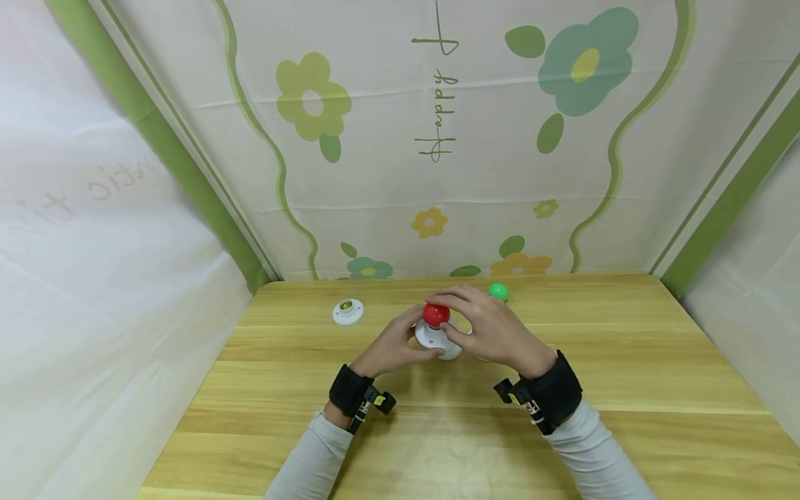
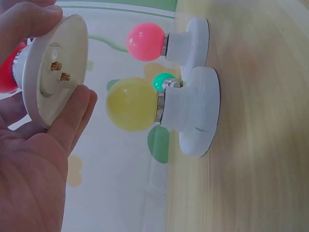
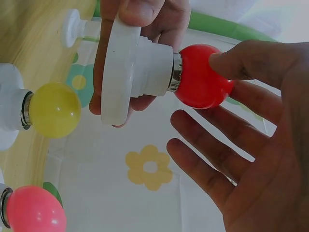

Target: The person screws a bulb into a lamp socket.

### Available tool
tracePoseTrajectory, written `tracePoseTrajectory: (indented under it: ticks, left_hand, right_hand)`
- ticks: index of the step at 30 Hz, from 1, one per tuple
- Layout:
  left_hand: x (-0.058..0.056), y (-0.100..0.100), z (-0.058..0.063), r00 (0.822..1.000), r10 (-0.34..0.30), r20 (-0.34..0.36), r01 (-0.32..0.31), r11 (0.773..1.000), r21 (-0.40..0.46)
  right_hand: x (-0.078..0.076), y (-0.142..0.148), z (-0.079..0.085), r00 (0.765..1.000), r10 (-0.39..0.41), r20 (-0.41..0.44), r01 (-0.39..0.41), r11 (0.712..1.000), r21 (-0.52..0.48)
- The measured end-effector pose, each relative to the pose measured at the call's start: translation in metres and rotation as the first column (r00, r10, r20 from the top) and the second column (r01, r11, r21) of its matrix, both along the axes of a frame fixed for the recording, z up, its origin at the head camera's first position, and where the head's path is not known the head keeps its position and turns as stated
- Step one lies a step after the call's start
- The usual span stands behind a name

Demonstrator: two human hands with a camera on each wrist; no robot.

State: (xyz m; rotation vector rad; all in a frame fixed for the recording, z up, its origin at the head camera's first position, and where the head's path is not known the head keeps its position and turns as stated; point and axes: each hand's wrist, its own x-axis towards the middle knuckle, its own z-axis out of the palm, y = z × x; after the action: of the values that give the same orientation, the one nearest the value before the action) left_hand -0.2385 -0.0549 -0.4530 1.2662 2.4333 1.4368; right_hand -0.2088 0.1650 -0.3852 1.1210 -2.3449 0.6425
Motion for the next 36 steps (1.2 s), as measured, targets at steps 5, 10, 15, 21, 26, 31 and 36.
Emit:
tracePoseTrajectory:
  ticks: [5, 10, 15, 21, 26, 31, 36]
  left_hand:
    - [0.0007, 0.0001, 0.0, 1.0, 0.002, 0.003, -0.002, 1.0, 0.004]
    - [0.0015, 0.0005, 0.0009, 1.0, 0.009, -0.011, -0.009, 1.0, -0.004]
    - [0.0021, 0.0012, 0.0011, 1.0, 0.02, -0.019, -0.021, 1.0, -0.019]
    - [0.0026, 0.0017, 0.0003, 1.0, 0.018, 0.004, -0.018, 1.0, -0.017]
    - [0.0019, 0.0015, 0.0006, 0.999, 0.025, 0.028, -0.025, 1.0, -0.004]
    - [0.0003, 0.0013, -0.0011, 0.999, 0.02, 0.03, -0.021, 1.0, 0.006]
    - [-0.0007, 0.0014, -0.0023, 1.0, 0.009, 0.028, -0.01, 1.0, 0.01]
  right_hand:
    - [-0.0015, -0.0002, -0.0013, 1.0, -0.021, -0.004, 0.021, 1.0, -0.01]
    - [-0.002, -0.001, -0.0025, 0.998, -0.055, -0.031, 0.054, 0.998, -0.018]
    - [-0.0014, -0.0023, -0.0032, 0.992, -0.115, -0.056, 0.115, 0.993, -0.01]
    - [-0.0006, -0.0026, -0.0035, 0.987, -0.16, -0.025, 0.16, 0.987, 0.006]
    - [0.0012, -0.0014, -0.0007, 0.987, -0.154, 0.039, 0.155, 0.988, -0.009]
    - [0.0021, 0.0009, 0.001, 0.995, -0.063, 0.08, 0.065, 0.998, -0.025]
    - [0.002, 0.0011, -0.0003, 0.996, 0.005, 0.086, -0.004, 1.0, -0.013]
